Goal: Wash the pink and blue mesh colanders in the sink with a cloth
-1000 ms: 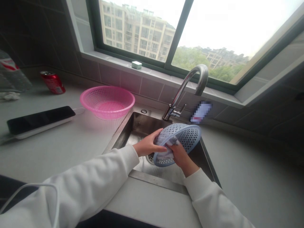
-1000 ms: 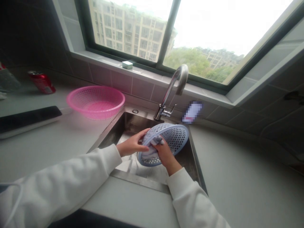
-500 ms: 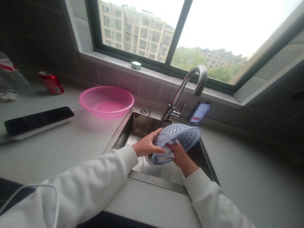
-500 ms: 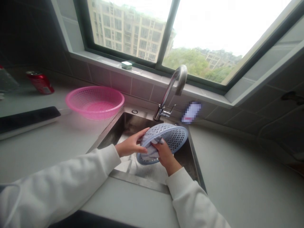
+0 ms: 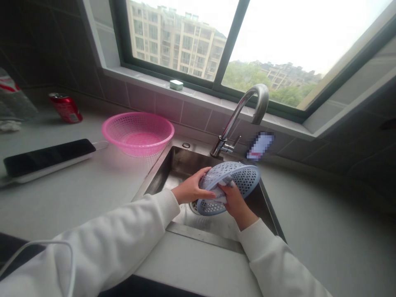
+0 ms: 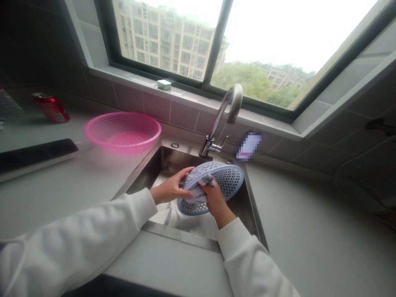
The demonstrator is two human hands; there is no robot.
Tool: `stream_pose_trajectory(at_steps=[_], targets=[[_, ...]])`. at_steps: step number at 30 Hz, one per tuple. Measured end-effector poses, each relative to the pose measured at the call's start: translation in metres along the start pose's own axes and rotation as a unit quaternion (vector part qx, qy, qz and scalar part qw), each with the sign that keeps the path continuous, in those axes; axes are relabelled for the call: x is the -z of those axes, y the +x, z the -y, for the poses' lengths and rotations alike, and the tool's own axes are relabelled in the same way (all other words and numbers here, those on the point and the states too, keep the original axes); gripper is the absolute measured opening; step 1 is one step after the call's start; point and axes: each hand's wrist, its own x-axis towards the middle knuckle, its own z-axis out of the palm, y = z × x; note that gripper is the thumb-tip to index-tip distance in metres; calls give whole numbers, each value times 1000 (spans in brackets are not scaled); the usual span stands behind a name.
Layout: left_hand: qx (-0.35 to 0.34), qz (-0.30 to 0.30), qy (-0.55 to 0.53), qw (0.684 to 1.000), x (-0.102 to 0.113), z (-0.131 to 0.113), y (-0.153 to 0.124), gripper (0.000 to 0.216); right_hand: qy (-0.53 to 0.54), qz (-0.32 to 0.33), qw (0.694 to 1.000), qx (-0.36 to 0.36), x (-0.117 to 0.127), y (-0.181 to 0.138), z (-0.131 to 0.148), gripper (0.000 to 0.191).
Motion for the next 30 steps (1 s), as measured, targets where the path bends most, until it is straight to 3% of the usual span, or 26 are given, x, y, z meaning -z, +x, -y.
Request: stream_pose_trajectory(at_steps=[4,9,14,20,24,30], targets=[[-7,21,-3,1000,-1,0,0,120,82,-42,996,-13,4,5,3,51],[-11,6,-26,1000,3,6,1,134,4,27,1000,-1,-3,-1,-1,54],[-20,14,-68,997,6,10,3,152,77,-20,997,0,13,9,0,44],[7,14,-20,1000,2,8,2,121,55,-2,998,-25,13,7,-3,45],[10,-4,-30,999,0,2,1,117,26,10,1000,-14,5,2,-2,44],[-2,32,-60,998,-2,-5,1,108,72,-25,997,5,14,10,1,46]])
